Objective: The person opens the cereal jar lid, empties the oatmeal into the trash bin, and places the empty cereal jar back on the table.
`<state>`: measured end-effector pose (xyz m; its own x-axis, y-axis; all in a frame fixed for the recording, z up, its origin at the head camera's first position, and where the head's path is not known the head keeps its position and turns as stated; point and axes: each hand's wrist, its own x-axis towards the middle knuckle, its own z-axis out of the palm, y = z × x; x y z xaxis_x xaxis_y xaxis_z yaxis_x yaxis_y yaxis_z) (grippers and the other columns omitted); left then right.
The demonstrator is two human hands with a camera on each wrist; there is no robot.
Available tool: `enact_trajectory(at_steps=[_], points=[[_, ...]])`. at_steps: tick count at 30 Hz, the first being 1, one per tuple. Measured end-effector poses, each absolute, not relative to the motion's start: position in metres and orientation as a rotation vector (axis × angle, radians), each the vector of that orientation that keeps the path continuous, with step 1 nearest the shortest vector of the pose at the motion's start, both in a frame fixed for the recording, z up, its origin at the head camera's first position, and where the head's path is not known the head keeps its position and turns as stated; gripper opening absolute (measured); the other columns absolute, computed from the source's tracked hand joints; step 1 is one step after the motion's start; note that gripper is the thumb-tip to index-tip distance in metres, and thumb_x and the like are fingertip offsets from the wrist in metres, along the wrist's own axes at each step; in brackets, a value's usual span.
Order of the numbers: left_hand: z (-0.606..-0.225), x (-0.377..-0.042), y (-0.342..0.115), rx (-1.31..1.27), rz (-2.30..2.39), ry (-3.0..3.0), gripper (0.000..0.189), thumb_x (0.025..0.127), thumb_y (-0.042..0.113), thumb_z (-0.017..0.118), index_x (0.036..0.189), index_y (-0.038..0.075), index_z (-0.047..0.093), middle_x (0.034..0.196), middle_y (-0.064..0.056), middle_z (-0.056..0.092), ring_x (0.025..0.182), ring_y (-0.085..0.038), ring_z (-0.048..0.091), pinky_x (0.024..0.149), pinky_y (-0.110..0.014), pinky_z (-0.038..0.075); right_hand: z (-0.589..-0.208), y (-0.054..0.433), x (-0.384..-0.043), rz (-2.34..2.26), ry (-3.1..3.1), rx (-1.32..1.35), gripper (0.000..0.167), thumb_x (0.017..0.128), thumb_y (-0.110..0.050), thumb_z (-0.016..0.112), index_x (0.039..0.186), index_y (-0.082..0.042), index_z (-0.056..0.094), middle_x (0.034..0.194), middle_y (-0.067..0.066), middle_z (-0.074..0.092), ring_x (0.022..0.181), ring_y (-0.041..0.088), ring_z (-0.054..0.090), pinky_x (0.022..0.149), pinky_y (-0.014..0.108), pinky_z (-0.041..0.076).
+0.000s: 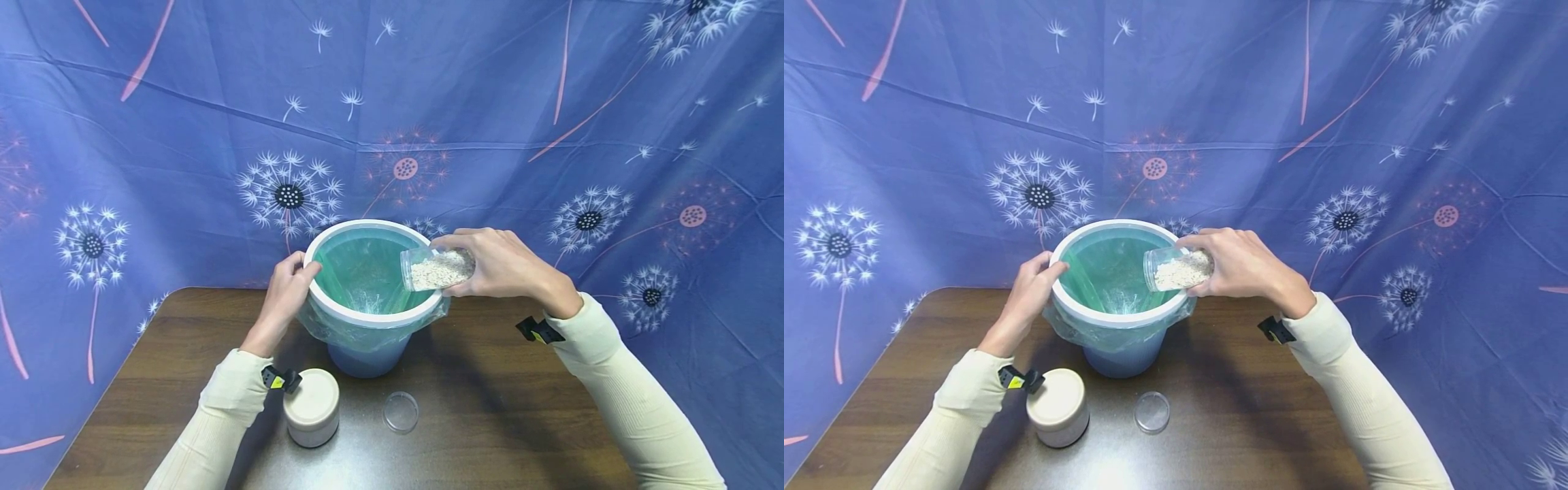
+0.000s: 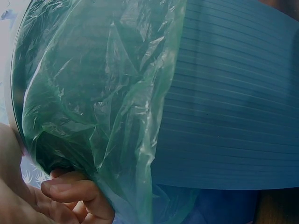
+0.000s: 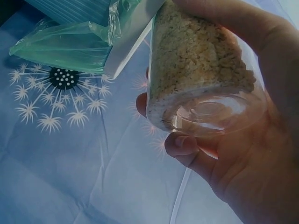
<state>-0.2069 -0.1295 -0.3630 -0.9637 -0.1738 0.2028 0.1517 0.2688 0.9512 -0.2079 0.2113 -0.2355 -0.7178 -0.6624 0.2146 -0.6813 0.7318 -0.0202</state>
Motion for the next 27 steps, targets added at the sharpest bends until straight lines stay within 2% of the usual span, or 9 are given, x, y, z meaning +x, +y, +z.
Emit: enact_trajectory(at_steps=[12,27], points=[[-0.3624,-0.2062,-0.1294,0.013,-1.752,-2.281,0.020,0.098,0.022,0.062,0.088,0.005,0.060,0.074,0.001,0.055,0.080,-0.020,0.057,0.075,-0.030,0.043,-0.2345,0.2095,-0.2080,0.124,-2.747,1.079,0.073,0.073,-0.047,0.097,0.138,-0.027,0.072,0.110,-0.006,0.073,0.078,0.017,0.061,0.064,0.040,0.050],[-0.3620,-0.2060,-0.1301,0.019,-1.737,-2.289,0.019,0.098,0.022,0.062,0.087,0.007,0.059,0.072,0.002,0.054,0.078,-0.020,0.056,0.073,-0.031,0.043,-0.2316,0.2071,-0.2068,0.108,-2.776,1.067,0.074,0.073,-0.046,0.097,0.139,-0.025,0.071,0.115,-0.004,0.073,0.080,0.018,0.062,0.065,0.040,0.050]])
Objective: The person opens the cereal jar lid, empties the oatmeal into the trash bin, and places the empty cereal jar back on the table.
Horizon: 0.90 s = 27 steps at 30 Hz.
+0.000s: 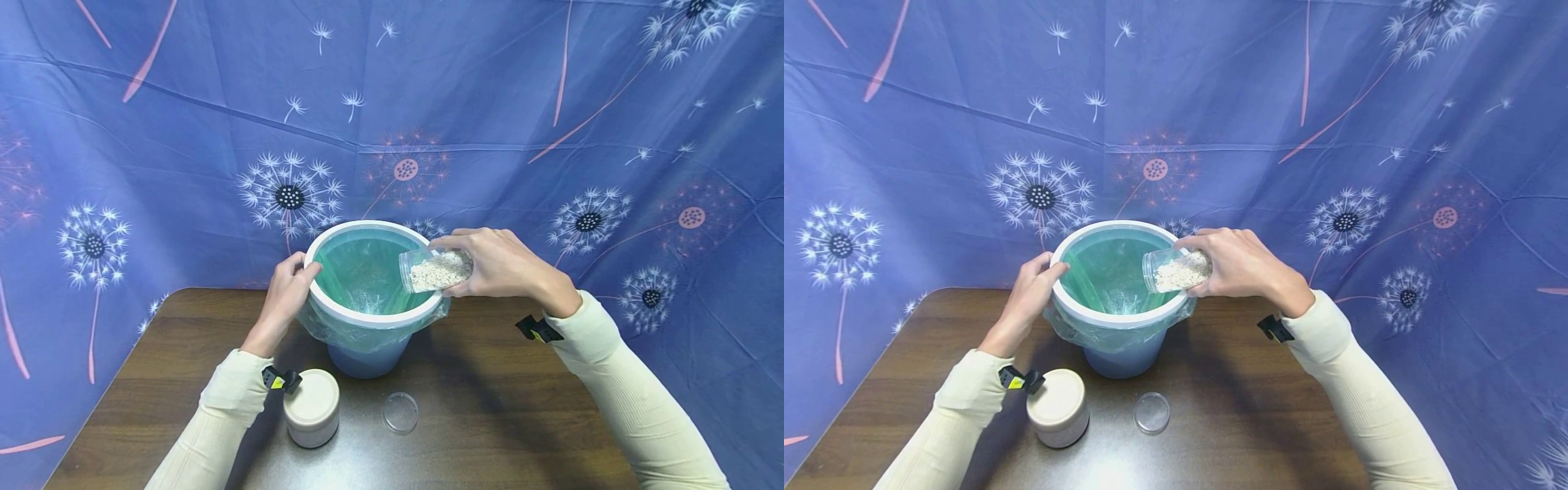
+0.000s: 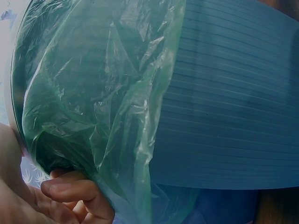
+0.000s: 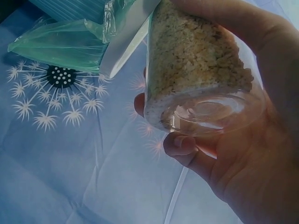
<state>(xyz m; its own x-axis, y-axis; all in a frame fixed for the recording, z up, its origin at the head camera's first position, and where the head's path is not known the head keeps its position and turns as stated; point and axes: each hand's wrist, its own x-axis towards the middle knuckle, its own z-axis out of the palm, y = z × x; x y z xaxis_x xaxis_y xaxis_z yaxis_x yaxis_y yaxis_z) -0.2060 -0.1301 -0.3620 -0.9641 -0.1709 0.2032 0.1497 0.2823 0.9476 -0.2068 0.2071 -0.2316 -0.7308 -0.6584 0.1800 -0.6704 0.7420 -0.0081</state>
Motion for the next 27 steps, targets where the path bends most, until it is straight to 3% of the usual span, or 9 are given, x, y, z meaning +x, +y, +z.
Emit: enact_trajectory(at_steps=[27], points=[[-0.3623,-0.2058,-0.1303,0.015,-1.752,-2.285,0.020,0.099,0.023,0.062,0.088,0.006,0.060,0.070,0.004,0.054,0.079,-0.020,0.056,0.075,-0.031,0.043,-0.2329,0.2075,-0.2071,0.106,-2.778,1.070,0.074,0.074,-0.046,0.097,0.140,-0.027,0.070,0.111,-0.005,0.071,0.078,0.017,0.059,0.064,0.039,0.048]])
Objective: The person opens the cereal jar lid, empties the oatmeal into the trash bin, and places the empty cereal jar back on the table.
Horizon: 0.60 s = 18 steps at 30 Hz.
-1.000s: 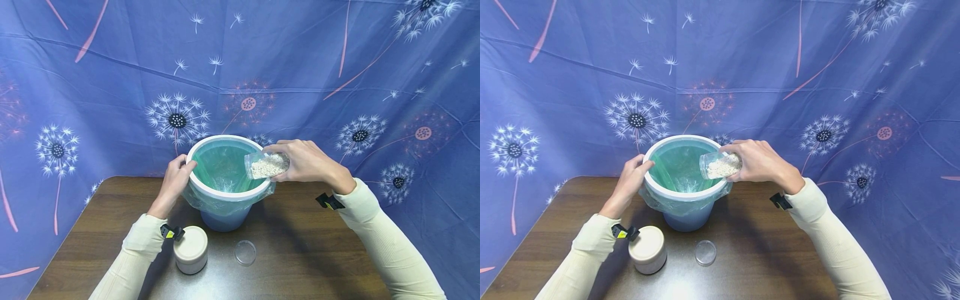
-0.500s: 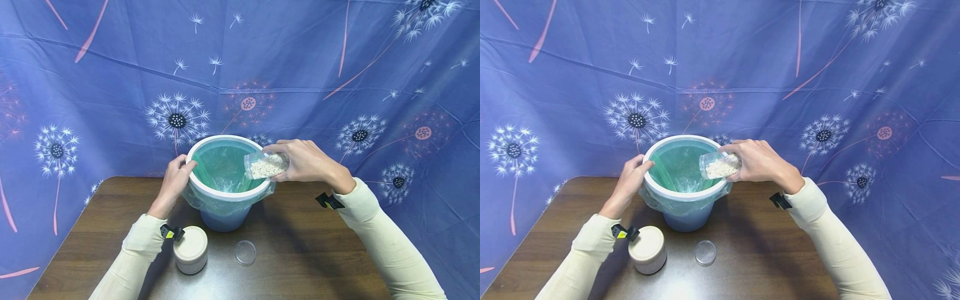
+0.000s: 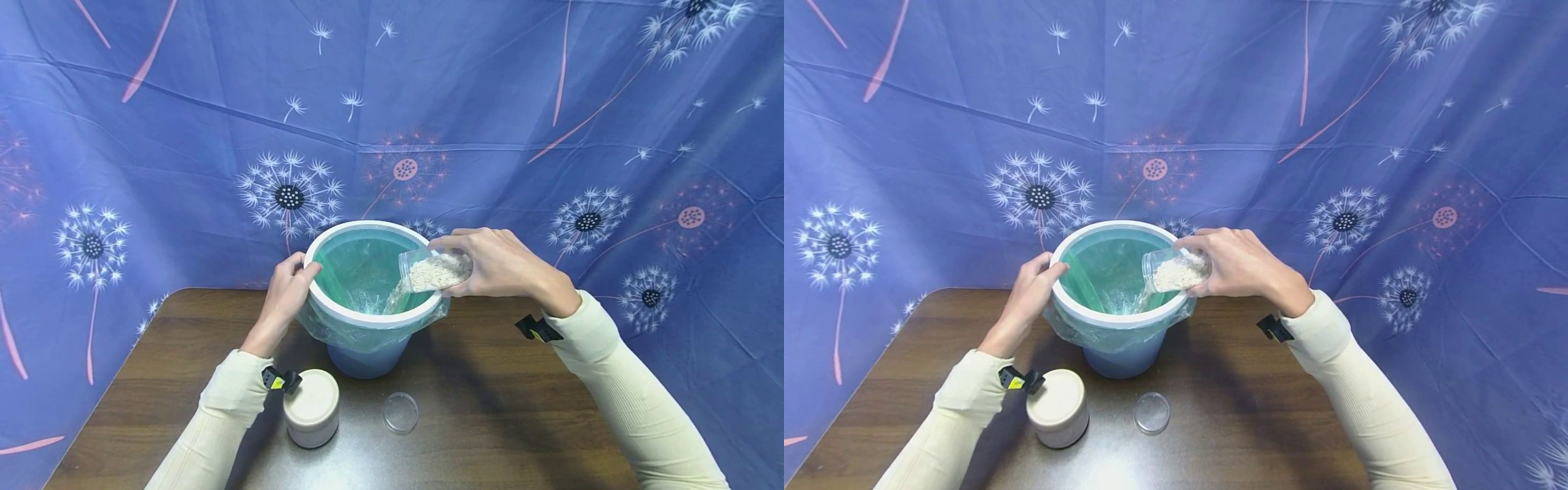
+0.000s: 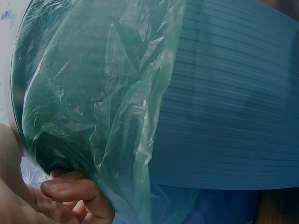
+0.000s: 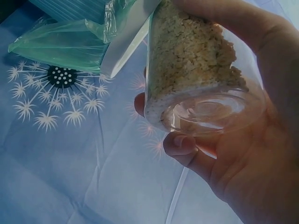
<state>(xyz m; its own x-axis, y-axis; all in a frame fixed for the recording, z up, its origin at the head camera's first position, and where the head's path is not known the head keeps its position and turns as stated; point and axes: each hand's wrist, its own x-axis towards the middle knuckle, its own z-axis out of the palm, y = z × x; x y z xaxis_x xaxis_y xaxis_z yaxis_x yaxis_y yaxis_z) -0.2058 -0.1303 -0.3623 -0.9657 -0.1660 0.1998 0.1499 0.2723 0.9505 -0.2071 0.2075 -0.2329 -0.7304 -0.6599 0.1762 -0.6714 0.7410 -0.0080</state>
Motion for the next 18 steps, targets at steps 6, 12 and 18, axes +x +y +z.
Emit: enact_trajectory(at_steps=[6,12,18], points=[[-0.3625,-0.2058,-0.1302,0.017,-1.749,-2.287,0.020,0.099,0.023,0.062,0.089,0.005,0.061,0.069,0.005,0.054,0.078,-0.020,0.056,0.075,-0.031,0.043,-0.2332,0.2078,-0.2072,0.104,-2.777,1.068,0.075,0.074,-0.047,0.096,0.140,-0.027,0.070,0.113,-0.005,0.072,0.079,0.017,0.059,0.064,0.039,0.047],[-0.3621,-0.2057,-0.1299,0.016,-1.752,-2.282,0.020,0.098,0.022,0.062,0.087,0.006,0.059,0.069,0.005,0.053,0.078,-0.020,0.056,0.074,-0.031,0.043,-0.2327,0.2075,-0.2076,0.092,-2.770,1.073,0.075,0.073,-0.048,0.096,0.140,-0.026,0.070,0.112,-0.005,0.072,0.079,0.018,0.060,0.064,0.039,0.048],[-0.3617,-0.2053,-0.1298,0.023,-1.753,-2.286,0.019,0.098,0.022,0.062,0.090,0.005,0.061,0.070,0.005,0.054,0.077,-0.019,0.057,0.073,-0.030,0.043,-0.2313,0.2068,-0.2075,0.085,-2.777,1.080,0.075,0.073,-0.047,0.096,0.140,-0.024,0.071,0.115,-0.003,0.073,0.080,0.018,0.061,0.065,0.039,0.048]])
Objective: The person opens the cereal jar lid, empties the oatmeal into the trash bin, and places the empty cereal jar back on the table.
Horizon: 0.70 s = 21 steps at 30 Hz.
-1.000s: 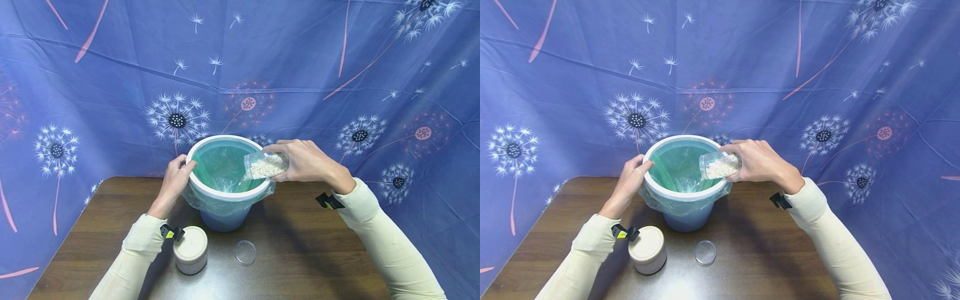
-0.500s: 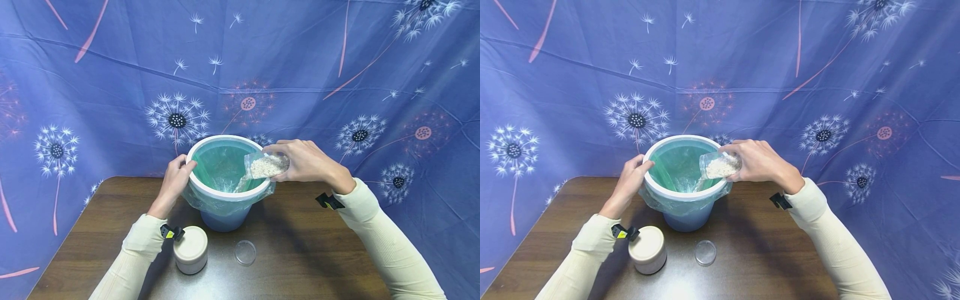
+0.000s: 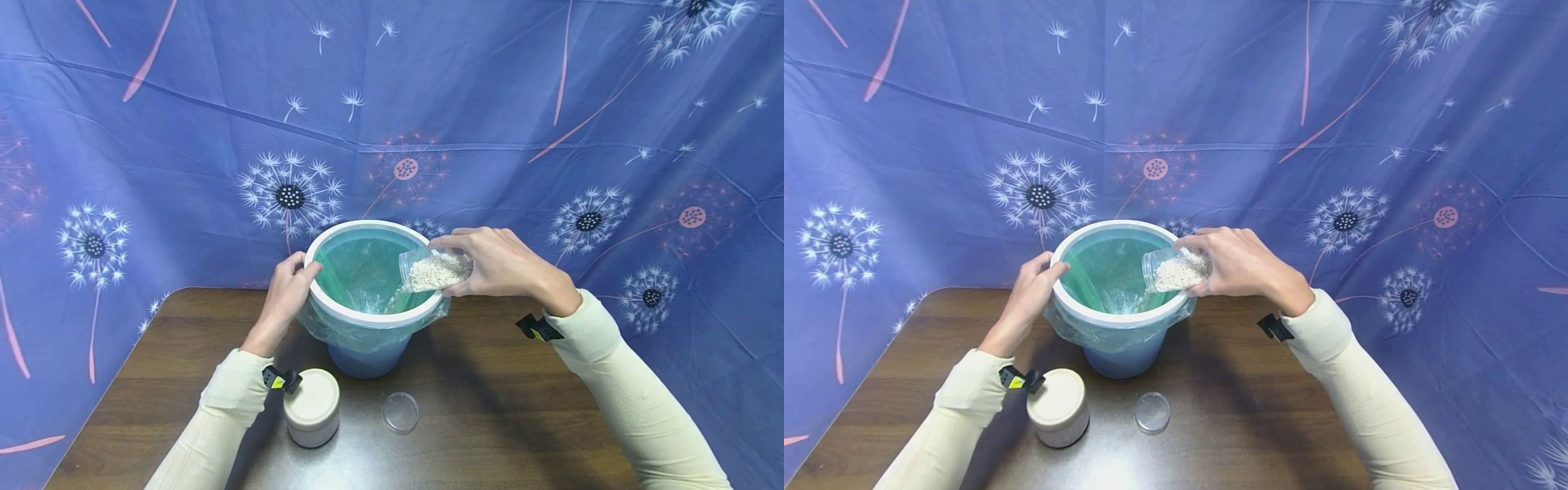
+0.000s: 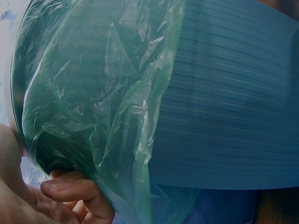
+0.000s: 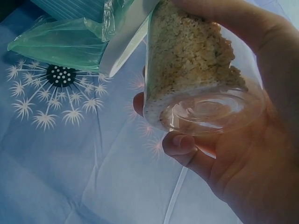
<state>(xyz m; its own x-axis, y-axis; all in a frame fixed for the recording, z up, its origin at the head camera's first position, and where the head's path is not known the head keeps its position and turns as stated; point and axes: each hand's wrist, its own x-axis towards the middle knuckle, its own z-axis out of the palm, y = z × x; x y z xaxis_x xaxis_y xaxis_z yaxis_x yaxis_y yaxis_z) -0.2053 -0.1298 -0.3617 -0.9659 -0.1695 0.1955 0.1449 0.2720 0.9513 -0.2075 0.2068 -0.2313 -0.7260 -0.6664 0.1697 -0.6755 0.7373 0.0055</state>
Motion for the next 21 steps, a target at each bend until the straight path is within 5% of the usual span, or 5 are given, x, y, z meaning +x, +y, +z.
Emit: enact_trajectory(at_steps=[21], points=[[-0.3620,-0.2055,-0.1296,0.016,-1.743,-2.281,0.019,0.098,0.022,0.062,0.087,0.007,0.060,0.069,0.004,0.053,0.076,-0.019,0.055,0.072,-0.030,0.042,-0.2297,0.2068,-0.2070,0.069,-2.790,1.077,0.075,0.074,-0.047,0.096,0.142,-0.027,0.069,0.115,-0.004,0.072,0.077,0.017,0.057,0.064,0.038,0.047]])
